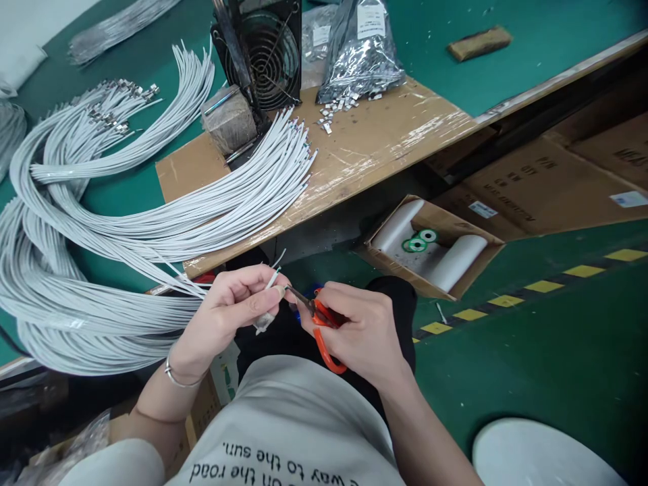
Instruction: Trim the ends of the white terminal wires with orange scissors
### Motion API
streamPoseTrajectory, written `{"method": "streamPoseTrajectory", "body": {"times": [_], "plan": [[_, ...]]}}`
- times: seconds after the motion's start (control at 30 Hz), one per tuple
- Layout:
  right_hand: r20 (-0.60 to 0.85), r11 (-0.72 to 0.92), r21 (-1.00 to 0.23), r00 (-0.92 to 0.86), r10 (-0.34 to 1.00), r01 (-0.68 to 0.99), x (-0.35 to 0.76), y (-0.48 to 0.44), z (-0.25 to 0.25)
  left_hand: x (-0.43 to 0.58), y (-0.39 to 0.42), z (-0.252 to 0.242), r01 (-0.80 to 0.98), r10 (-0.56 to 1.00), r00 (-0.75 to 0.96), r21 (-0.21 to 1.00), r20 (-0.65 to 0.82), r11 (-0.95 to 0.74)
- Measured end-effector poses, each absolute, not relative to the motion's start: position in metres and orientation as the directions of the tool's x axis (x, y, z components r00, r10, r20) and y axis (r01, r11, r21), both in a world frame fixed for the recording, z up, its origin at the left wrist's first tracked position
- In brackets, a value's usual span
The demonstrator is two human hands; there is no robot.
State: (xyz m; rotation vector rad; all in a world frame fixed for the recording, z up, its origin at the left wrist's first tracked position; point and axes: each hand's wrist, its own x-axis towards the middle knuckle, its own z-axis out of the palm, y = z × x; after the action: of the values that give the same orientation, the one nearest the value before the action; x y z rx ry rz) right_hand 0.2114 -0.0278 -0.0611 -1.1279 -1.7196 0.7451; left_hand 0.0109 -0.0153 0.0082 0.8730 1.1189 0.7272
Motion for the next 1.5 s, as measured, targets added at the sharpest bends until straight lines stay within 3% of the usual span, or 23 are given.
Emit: {"method": "streamPoseTrajectory", "body": {"times": [0.2,0.4,0.6,0.87,1.27,1.5], "plan": [[0.41,0.425,-0.819,-0.124,0.903,0.385,0.212,-0.027,-0.064,0.012,-0.015,0.008,-0.07,0.855,0.292,0.882,-0.429,0.466],[0.333,0.301,-0.901,0.051,0.942,0.312,0.213,-0.024,-0.063,0.011,-0.012,0.011,-0.106,0.836,0.336,0.864,-0.434,0.492],[0.273,0.252,-0.938,0.062,0.96,0.238,0.215,-0.022,-0.063,0.013,-0.012,0.01,-0.123,0.835,0.323,0.854,-0.446,0.505],[0.243,0.215,-0.952,0.111,0.964,0.217,0.224,-0.022,-0.062,0.014,-0.014,-0.001,0.025,0.938,0.243,0.969,-0.246,0.248],[0.117,0.122,-0.991,0.083,0.99,-0.062,0.215,-0.024,-0.051,0.022,-0.016,0.001,0.006,0.919,0.199,0.938,-0.341,0.347],[0.131,0.141,-0.978,0.078,0.988,-0.152,0.198,-0.022,-0.046,0.029,-0.024,-0.004,0.092,0.939,0.199,0.959,-0.28,0.266]]}}
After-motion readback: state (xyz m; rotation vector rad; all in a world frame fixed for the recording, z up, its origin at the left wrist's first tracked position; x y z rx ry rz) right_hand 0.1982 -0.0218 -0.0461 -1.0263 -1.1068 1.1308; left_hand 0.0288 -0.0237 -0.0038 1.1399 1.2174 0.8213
